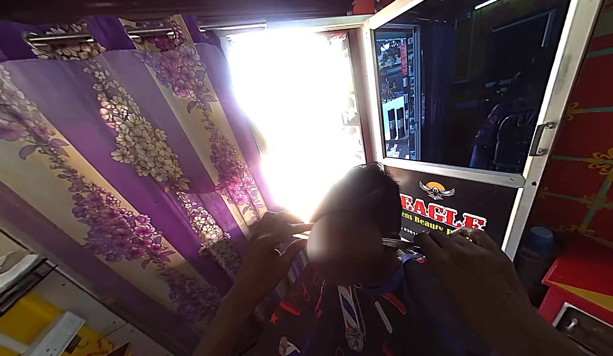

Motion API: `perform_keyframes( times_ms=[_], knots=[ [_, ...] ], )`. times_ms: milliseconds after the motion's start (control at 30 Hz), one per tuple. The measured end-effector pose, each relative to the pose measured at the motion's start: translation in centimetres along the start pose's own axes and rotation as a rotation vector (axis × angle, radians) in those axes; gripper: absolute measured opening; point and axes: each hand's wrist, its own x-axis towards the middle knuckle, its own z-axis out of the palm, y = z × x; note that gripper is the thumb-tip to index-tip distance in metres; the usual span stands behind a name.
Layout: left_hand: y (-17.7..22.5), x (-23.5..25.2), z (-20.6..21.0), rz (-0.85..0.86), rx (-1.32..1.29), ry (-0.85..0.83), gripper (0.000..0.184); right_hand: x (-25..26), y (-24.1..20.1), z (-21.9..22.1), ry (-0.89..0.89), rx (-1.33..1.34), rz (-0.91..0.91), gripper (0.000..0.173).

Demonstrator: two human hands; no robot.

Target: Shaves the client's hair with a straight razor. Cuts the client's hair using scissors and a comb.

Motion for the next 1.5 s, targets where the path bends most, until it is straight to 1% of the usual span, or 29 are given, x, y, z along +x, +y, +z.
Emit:
perform_keyframes(
  times_ms=[133,400,567,733,833,1000,1133,1200,1267,1333,1400,1467,1500],
  knots=[
    [-0.2,0.2,0.1,0.018,0.007,0.011,0.023,0.9,-1.1,0.0,-0.015,-0.068,-0.029,0.03],
    [-0.4,0.7,0.1,0.07,-0.007,0.042,0.022,1.8,-2.0,0.3,-0.014,-0.107,-0.044,0.028],
    [-0.3,1.0,0.0,0.06,0.014,0.041,0.022,2.1,-2.1,0.5,-0.007,-0.105,-0.066,0.023],
    [-0.3,0.9,0.0,0.056,0.013,0.036,0.023,2.0,-2.1,0.4,-0.026,-0.094,-0.076,0.025],
    [-0.3,1.0,0.0,0.056,0.015,0.037,0.022,2.0,-2.2,0.3,-0.033,-0.115,-0.05,0.025],
    [-0.2,1.1,-0.1,0.07,0.032,0.039,0.022,2.1,-2.4,0.2,-0.035,-0.133,-0.063,0.019],
    [-0.3,1.1,-0.3,0.075,0.034,0.03,0.022,2.0,-2.4,0.2,-0.027,-0.121,-0.057,0.023],
    [-0.1,1.1,-0.3,0.07,0.036,0.023,0.023,2.2,-2.5,0.1,-0.019,-0.119,-0.046,0.022],
    [0.2,1.0,-0.4,0.046,0.024,0.052,0.023,2.5,-2.3,-0.2,-0.023,-0.072,-0.052,0.024],
    [0.7,0.8,-0.5,0.013,0.003,0.126,0.024,2.7,-1.5,-0.5,0.0,0.043,-0.023,0.031],
    [1.4,0.5,-0.9,-0.031,-0.012,0.193,0.025,2.4,-0.2,-0.5,0.028,0.128,0.049,0.034],
    [2.1,0.3,-1.3,-0.062,0.028,0.21,0.022,2.1,0.6,-1.2,0.01,0.207,0.156,0.032],
    [2.3,0.1,-1.4,-0.057,0.065,0.194,0.021,2.1,0.7,-2.1,0.0,0.27,0.212,0.027]
  ],
)
